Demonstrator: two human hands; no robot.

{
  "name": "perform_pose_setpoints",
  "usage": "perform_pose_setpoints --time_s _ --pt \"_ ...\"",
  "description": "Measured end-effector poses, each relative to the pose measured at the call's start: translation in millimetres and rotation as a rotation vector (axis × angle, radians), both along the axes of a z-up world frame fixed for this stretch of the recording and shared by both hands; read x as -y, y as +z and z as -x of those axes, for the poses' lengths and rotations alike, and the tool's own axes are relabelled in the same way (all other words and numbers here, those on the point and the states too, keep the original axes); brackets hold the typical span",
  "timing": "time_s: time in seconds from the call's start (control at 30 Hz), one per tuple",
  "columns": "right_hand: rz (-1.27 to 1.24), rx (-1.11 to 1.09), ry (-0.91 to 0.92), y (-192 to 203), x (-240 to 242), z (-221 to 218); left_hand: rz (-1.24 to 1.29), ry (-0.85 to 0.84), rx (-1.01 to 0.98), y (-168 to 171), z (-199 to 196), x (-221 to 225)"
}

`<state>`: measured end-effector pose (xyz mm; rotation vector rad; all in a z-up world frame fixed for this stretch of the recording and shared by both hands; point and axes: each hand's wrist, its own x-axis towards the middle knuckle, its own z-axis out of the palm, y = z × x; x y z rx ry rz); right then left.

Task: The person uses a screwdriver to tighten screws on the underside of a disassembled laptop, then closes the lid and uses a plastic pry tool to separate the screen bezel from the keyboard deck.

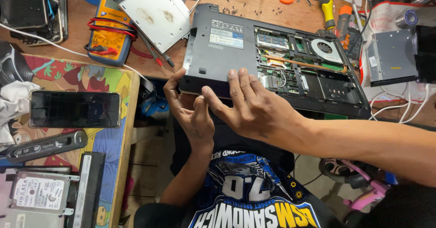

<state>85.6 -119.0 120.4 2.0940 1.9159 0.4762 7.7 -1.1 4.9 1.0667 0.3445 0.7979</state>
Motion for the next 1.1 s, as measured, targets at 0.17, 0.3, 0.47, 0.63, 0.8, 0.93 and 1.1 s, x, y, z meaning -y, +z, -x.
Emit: perform_pose_setpoints --time_s 0.17,0.3,0.47,0.63,0.8,0.93,1.1 --pt "-0.043 0.007 0.01 -1.6 -0.3 2.4 0.064 0.01 -0.009 4.8 -0.2 0.9" --pt "-0.074 0.0 0.013 -3.7 1.2 1.7 0.127 0.027 0.004 6.0 -1.5 2.1" --pt "-0.103 -0.015 0.008 -5.7 1.1 0.6 0.073 0.074 -0.044 6.4 -1.4 -0.5" --pt "-0.121 -0.026 0.01 -4.4 3.8 1.6 -0.004 0.132 -0.017 5.1 -6.6 0.5" --pt "-0.143 -0.068 0.019 -3.5 9.5 -0.2 -0.024 0.217 0.059 -0.6 -16.1 -2.6" --pt "-0.152 -0.146 0.019 -2.2 17.0 -4.4 -0.041 0.237 0.069 -5.6 -17.2 -4.0" --pt "-0.059 -0.222 -0.107 11.0 41.9 -6.7 -0.047 0.248 0.061 -7.7 -17.9 -4.2"
